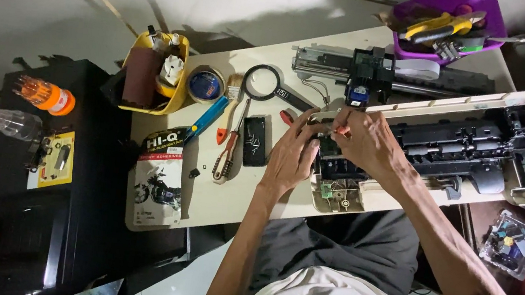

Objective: Disassembling a printer frame by removing screws with a screwdriver and detaching internal components by hand.

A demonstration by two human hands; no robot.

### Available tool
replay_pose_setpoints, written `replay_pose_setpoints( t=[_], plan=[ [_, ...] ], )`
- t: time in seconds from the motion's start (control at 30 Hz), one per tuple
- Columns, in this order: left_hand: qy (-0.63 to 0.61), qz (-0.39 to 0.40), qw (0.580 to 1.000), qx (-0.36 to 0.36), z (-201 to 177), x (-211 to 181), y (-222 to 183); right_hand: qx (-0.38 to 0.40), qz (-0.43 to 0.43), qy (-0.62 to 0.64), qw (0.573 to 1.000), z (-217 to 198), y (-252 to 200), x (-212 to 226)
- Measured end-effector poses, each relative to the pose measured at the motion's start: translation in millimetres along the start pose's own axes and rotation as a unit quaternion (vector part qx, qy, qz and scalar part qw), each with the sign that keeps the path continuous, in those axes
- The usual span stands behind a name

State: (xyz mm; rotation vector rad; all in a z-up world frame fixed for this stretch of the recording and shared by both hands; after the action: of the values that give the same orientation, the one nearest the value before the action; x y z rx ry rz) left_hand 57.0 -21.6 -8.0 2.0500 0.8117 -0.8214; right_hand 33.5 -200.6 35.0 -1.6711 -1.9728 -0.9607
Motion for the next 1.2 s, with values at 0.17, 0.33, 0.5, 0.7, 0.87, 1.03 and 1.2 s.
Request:
replay_pose_setpoints(
  t=[0.17, 0.33, 0.5, 0.7, 0.87, 1.03, 1.2],
  plan=[
    [0.009, -0.007, 1.0, 0.003, 4.9, 10.6, -2.7, -0.001, 0.023, 0.011, 1.0, 1.9, 0.5, -4.6],
    [0.003, -0.015, 1.0, 0.0, 4.0, 11.0, -2.9, 0.017, 0.049, 0.004, 0.999, -6.3, -5.4, 3.0],
    [0.003, 0.01, 1.0, -0.025, 6.5, 10.3, -3.4, -0.033, 0.071, -0.028, 0.997, -42.1, -36.2, 29.6],
    [-0.02, 0.036, 0.998, -0.048, 8.0, 11.9, -2.1, -0.123, 0.094, 0.011, 0.988, -20.6, -112.3, -8.7],
    [-0.006, 0.014, 0.999, -0.029, 7.0, 15.1, -3.9, -0.187, 0.242, 0.111, 0.945, -7.0, -144.8, 14.0],
    [-0.002, 0.009, 1.0, -0.029, 10.4, 20.7, -5.3, -0.228, 0.259, 0.138, 0.928, 10.6, -150.1, 12.7],
    [-0.009, 0.014, 0.999, -0.033, 7.0, 18.6, -3.8, -0.256, 0.164, 0.023, 0.952, 18.5, -142.1, 15.3]
  ],
)
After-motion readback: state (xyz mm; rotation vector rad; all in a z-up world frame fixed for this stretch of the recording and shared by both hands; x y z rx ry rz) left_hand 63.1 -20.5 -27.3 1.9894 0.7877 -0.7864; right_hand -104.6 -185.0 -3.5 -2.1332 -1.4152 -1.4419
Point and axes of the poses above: each hand's wrist, its own y-axis towards the middle knuckle, its own z-axis out of the palm, x = y × z, the point moved 2 cm from there along y, towards the middle knuckle, and after that the axes turned 4 degrees about -x, right-handed, at the moved point
